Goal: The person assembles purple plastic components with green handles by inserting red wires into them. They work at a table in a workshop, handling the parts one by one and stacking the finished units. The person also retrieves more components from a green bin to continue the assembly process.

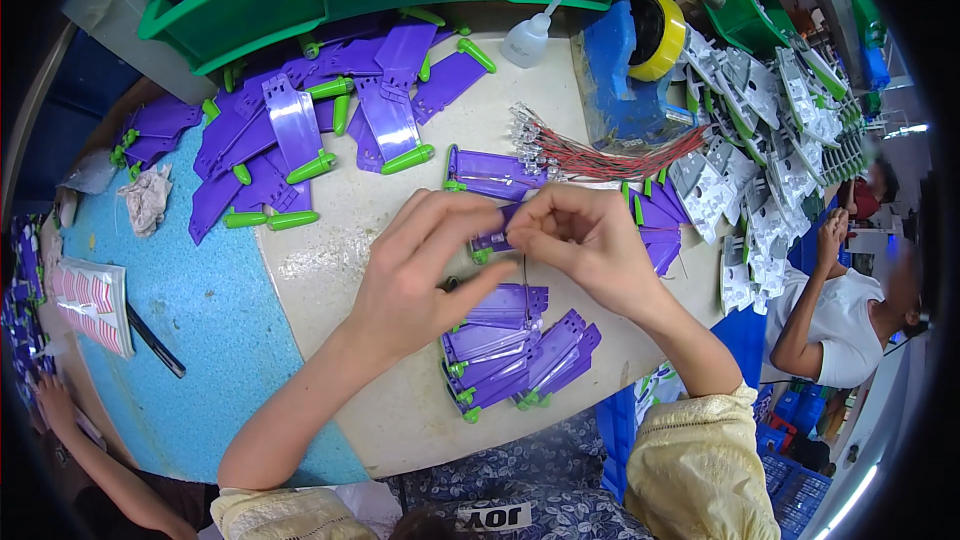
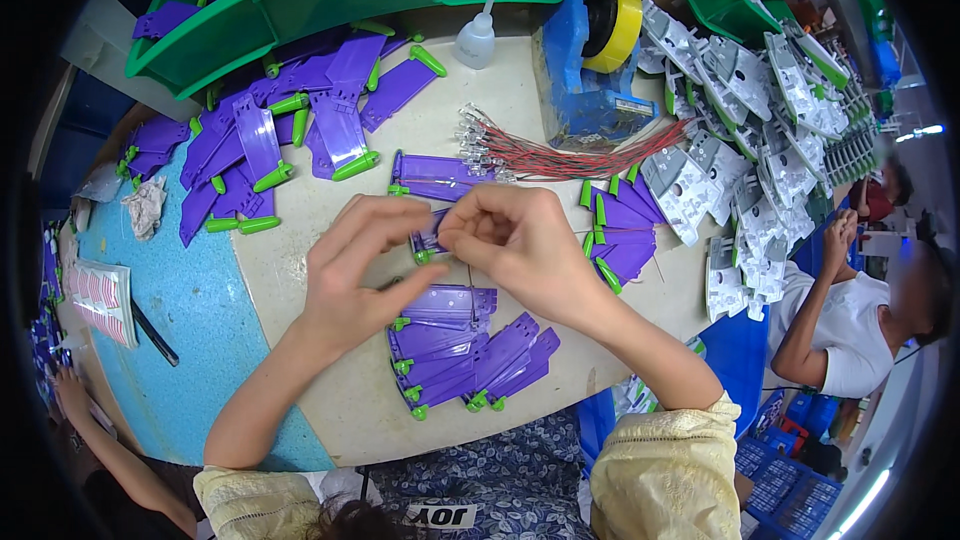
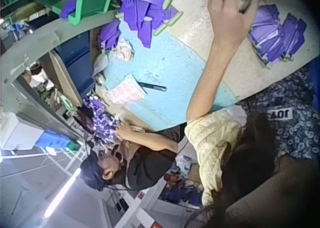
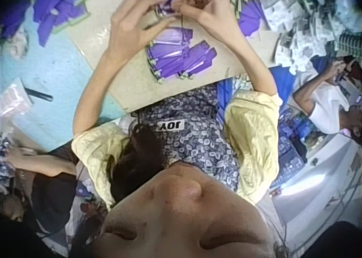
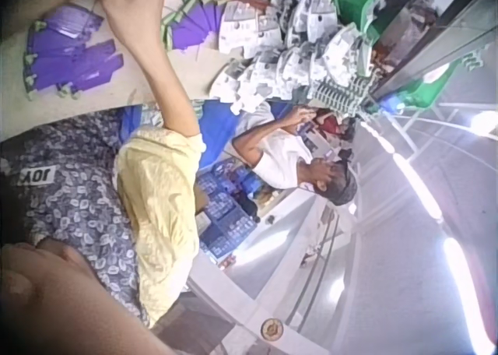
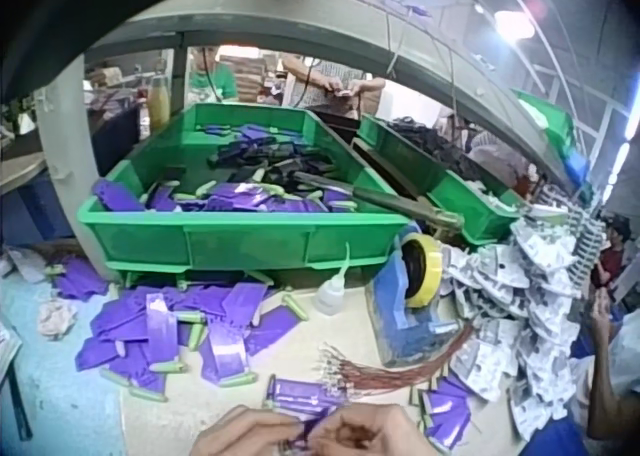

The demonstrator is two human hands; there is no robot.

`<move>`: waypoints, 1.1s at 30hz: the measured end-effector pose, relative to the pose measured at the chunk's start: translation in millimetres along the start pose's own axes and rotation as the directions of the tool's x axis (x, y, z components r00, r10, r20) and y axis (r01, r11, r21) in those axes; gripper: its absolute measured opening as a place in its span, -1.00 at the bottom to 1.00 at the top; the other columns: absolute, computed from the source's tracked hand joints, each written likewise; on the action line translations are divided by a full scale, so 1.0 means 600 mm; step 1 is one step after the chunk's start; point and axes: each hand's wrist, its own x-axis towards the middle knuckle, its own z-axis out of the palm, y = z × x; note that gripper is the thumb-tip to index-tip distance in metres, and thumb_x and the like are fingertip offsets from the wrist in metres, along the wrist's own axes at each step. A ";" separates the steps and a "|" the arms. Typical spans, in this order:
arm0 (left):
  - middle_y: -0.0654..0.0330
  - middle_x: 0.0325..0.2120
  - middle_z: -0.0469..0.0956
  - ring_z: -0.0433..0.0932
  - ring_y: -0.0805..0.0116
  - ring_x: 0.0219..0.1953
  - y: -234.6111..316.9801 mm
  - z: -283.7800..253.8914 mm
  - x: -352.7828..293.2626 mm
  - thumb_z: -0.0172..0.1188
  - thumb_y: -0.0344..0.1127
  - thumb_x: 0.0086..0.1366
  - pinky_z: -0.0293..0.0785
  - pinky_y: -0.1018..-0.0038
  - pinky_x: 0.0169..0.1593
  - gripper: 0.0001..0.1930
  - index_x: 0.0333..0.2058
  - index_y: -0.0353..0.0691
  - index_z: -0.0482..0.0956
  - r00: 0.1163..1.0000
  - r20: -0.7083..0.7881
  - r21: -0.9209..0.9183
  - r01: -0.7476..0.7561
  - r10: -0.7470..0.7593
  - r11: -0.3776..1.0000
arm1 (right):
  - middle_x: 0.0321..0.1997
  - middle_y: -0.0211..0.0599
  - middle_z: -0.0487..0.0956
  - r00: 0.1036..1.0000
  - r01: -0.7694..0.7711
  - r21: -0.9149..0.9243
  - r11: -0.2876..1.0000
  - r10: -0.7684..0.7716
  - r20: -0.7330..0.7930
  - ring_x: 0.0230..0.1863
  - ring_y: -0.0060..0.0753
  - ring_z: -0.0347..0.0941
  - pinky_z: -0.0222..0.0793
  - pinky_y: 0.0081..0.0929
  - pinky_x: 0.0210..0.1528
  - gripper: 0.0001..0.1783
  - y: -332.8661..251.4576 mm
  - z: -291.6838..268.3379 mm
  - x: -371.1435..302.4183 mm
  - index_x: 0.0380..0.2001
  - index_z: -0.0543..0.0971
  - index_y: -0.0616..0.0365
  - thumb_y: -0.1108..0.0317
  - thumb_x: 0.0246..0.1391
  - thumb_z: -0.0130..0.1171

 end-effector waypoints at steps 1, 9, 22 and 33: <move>0.08 -0.21 0.60 0.56 0.25 -0.33 0.000 0.001 -0.002 0.50 -0.50 -0.03 0.53 0.40 -0.25 -0.54 -0.10 -0.33 0.59 0.997 0.047 0.032 0.060 -0.062 0.998 | -0.38 -0.33 0.61 0.998 0.063 -0.192 0.979 -0.068 -0.018 -0.41 -0.64 0.49 0.41 -0.55 -0.35 -0.88 -0.003 0.002 0.007 -0.37 0.66 0.28 0.60 -0.04 0.36; 0.06 -0.18 0.60 0.66 0.22 -0.20 -0.006 0.006 -0.008 0.54 -0.43 -0.04 0.63 0.39 -0.11 -0.40 0.01 -0.32 0.50 0.964 0.103 0.003 0.244 -0.243 0.970 | -0.55 -0.31 0.45 0.961 0.261 -0.242 0.935 -0.228 0.158 -0.55 -0.47 0.31 0.19 -0.44 -0.49 -0.87 0.013 0.000 0.038 -0.41 0.70 0.29 0.57 -0.13 0.39; 0.13 -0.32 0.54 0.53 0.23 -0.29 -0.002 0.008 -0.003 0.55 -0.45 -0.12 0.56 0.39 -0.24 -0.59 -0.25 -0.30 0.61 0.974 0.078 0.148 0.202 -0.215 0.968 | -0.58 -0.14 0.51 0.995 0.072 -0.204 0.976 -0.085 -0.055 -0.58 -0.36 0.38 0.26 -0.32 -0.48 -0.87 0.036 -0.023 0.034 -0.47 0.66 0.34 0.48 -0.09 0.36; 0.13 -0.25 0.57 0.54 0.19 -0.23 -0.026 -0.009 0.029 0.58 -0.34 -0.16 0.53 0.38 -0.25 -0.70 -0.52 -0.29 0.60 0.965 0.236 0.183 -0.157 0.111 0.971 | -0.64 -0.17 0.57 0.997 0.028 -0.046 0.999 -0.032 -0.077 -0.61 -0.51 0.42 0.33 -0.42 -0.49 -0.90 -0.005 -0.007 0.016 -0.47 0.69 0.33 0.50 -0.10 0.35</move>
